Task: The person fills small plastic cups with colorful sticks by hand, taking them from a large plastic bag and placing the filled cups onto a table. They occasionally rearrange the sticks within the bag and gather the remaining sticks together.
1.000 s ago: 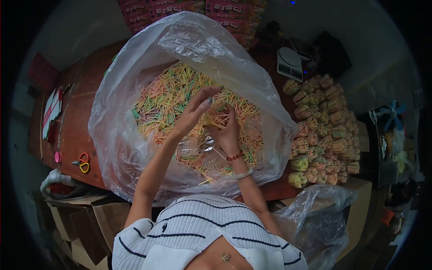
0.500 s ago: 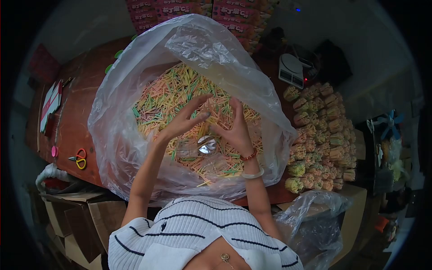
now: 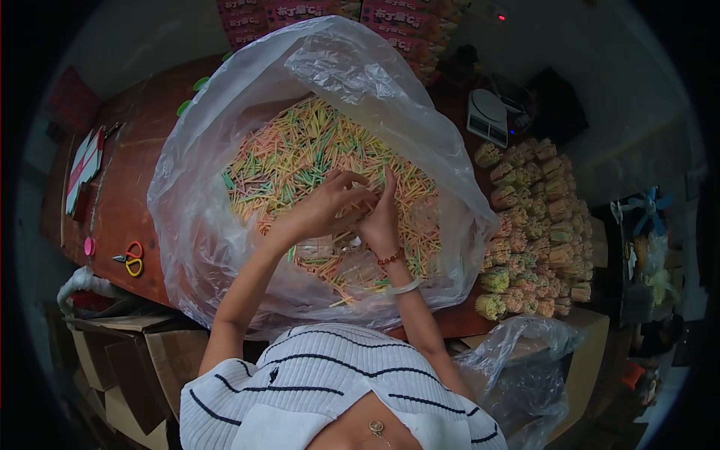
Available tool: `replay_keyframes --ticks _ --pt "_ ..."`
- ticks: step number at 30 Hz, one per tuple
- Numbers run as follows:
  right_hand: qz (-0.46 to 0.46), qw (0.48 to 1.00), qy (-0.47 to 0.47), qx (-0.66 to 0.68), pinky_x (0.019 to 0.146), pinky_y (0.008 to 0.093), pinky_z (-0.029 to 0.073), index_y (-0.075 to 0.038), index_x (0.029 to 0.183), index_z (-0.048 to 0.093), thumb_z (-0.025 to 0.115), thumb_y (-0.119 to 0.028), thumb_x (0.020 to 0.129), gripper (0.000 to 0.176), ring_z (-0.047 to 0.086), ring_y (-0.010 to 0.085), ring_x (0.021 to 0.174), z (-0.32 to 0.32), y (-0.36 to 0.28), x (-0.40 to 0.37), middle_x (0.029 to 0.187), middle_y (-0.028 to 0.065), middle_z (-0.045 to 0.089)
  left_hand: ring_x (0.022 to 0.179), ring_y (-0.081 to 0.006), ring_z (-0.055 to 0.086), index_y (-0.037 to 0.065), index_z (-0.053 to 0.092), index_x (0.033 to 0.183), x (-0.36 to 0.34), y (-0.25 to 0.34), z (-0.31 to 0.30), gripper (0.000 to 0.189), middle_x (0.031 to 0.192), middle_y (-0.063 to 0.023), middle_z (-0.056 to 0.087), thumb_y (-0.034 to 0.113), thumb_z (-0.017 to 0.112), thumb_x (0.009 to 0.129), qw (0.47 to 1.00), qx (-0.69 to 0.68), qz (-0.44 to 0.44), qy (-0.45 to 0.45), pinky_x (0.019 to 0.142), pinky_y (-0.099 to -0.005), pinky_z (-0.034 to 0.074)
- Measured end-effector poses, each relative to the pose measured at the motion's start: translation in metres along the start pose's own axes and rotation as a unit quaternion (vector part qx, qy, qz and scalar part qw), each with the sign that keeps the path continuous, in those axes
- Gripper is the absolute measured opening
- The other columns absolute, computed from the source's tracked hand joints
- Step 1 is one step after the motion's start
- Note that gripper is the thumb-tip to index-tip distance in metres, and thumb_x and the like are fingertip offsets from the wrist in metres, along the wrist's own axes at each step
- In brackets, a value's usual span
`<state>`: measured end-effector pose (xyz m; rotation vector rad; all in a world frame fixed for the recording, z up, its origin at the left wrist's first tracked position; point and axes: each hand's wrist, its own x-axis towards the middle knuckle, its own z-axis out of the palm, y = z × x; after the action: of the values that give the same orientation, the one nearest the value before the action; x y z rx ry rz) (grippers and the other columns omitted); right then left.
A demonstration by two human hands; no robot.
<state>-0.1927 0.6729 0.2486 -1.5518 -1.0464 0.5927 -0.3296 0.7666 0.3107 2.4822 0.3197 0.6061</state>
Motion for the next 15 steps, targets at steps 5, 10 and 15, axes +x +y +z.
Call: replay_keyframes --ticks 5,10,15 --pt "-0.002 1.0 0.0 0.001 0.084 0.0353 0.061 -0.009 0.16 0.014 0.089 -0.008 0.076 0.113 0.072 0.0241 0.101 0.0 0.003 -0.003 0.13 0.0201 0.064 0.105 -0.0292 0.068 0.003 0.071 0.109 -0.001 0.0 -0.012 0.02 0.114 -0.0124 0.066 0.002 0.071 0.089 0.996 -0.062 -0.056 0.011 0.086 -0.04 0.057" --pt "-0.034 0.998 0.038 0.04 0.088 0.0379 0.062 -0.01 0.161 0.013 0.091 -0.007 0.074 0.116 0.068 0.029 0.114 -0.007 0.006 -0.01 0.133 0.0224 0.062 0.115 -0.0342 0.062 0.01 0.069 0.121 -0.009 -0.003 -0.036 0.03 0.131 -0.014 0.061 0.01 0.073 0.091 0.986 0.08 -0.079 0.12 0.095 -0.0445 0.053" --pt "-0.051 0.997 0.031 -0.052 0.089 0.0376 0.06 -0.011 0.163 0.009 0.089 -0.001 0.071 0.122 0.066 0.0308 0.119 -0.009 -0.006 -0.009 0.138 0.0245 0.059 0.132 -0.0377 0.052 0.016 0.059 0.14 -0.003 0.009 -0.006 0.06 0.147 -0.0161 0.05 0.008 0.074 0.082 0.999 -0.016 0.029 -0.04 0.106 -0.0481 0.049"
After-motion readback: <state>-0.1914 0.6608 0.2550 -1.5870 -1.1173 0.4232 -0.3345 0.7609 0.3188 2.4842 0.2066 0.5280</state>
